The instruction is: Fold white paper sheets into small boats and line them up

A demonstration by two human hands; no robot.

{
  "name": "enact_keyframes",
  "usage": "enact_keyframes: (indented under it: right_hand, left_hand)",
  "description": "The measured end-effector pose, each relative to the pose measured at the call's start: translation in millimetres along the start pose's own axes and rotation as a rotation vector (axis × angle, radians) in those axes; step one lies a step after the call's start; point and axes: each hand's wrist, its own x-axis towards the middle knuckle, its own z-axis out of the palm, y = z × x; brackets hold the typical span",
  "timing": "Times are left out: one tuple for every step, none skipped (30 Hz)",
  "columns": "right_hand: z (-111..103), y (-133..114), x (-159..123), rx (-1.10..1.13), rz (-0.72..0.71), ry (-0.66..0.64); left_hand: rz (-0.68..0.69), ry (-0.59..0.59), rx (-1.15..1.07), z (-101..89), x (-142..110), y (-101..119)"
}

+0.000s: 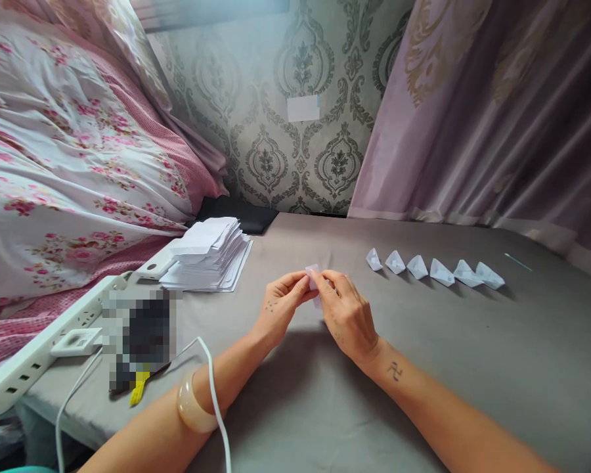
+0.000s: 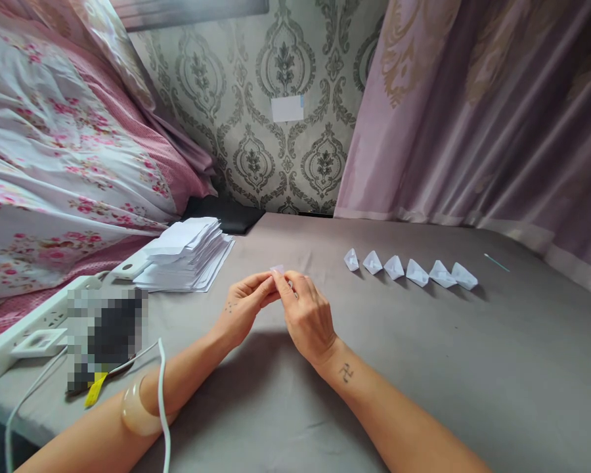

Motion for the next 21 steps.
enact_keyframes:
  right_hand:
    - [0, -1, 1, 0.021, 0.023, 0.000]
    - [0, -1, 1, 0.054, 0.057, 0.000]
    - [0, -2, 3, 0.099, 0.099, -0.001]
    - [0, -3, 4, 0.155, 0.144, -0.003]
    - [0, -4, 6, 0.218, 0.189, -0.008]
    - [-1, -4, 8, 0.283, 0.229, -0.012]
    - [-1, -5, 9, 0.344, 0.264, -0.016]
    - [-2, -5, 11, 0.398, 0.293, -0.016]
    - [-2, -6, 12, 0.443, 0.321, -0.012]
    - [-2, -6, 13, 0.478, 0.348, -0.005]
    - [-2, -6, 14, 0.505, 0.373, 0.003]
    - [-2, -6, 15, 0.526, 0.395, 0.010]
    - [-2, -6, 15, 0.539, 0.413, 0.017]
    - [-3, -6, 15, 0.546, 0.423, 0.022]
    - [-3, -6, 15, 0.548, 0.426, 0.026]
    - [-3, -6, 15, 0.546, 0.422, 0.027]
    - [-3, -6, 15, 0.538, 0.414, 0.025]
    - [-3, -7, 15, 0.528, 0.406, 0.020]
    - [-3, -7, 15, 0.515, 0.400, 0.013]
    - [-3, -7, 14, 0.503, 0.398, 0.006]
    - [-3, -8, 14, 0.491, 0.403, 0.001]
  left_hand:
    - [0.000, 0.001, 0.000, -0.1, 0, 0]
    - [0.000, 0.002, 0.000, -0.1, 0, 1]
    - [0.001, 0.002, 0.000, -0.2, 0, 1]
    - [0.002, 0.003, -0.001, -0.3, 0, 1]
    - [0.001, 0.005, -0.003, -0.4, 1, 2]
    - [-0.002, 0.009, -0.005, -0.5, 1, 2]
    - [-0.007, 0.014, -0.004, -0.7, 1, 2]
    - [-0.012, 0.019, -0.002, -0.8, 2, 2]
    - [-0.018, 0.023, 0.004, -1.0, 2, 2]
    - [-0.022, 0.022, 0.013, -1.1, 2, 3]
    - [-0.025, 0.017, 0.021, -1.2, 2, 3]
    - [-0.026, 0.008, 0.027, -1.2, 1, 3]
    - [-0.027, -0.002, 0.032, -1.3, 1, 3]
    - [-0.028, -0.009, 0.035, -1.3, 1, 3]
    - [-0.028, -0.015, 0.036, -1.2, 0, 3]
    - [-0.028, -0.019, 0.035, -1.2, 0, 4]
    - [-0.029, -0.022, 0.033, -1.2, 0, 4]
    - [-0.029, -0.025, 0.032, -1.0, -1, 4]
    - [-0.027, -0.026, 0.032, -0.9, -1, 5]
    - [-0.025, -0.027, 0.033, -0.6, -1, 5]
    - [-0.025, -0.026, 0.037, -0.1, -1, 5]
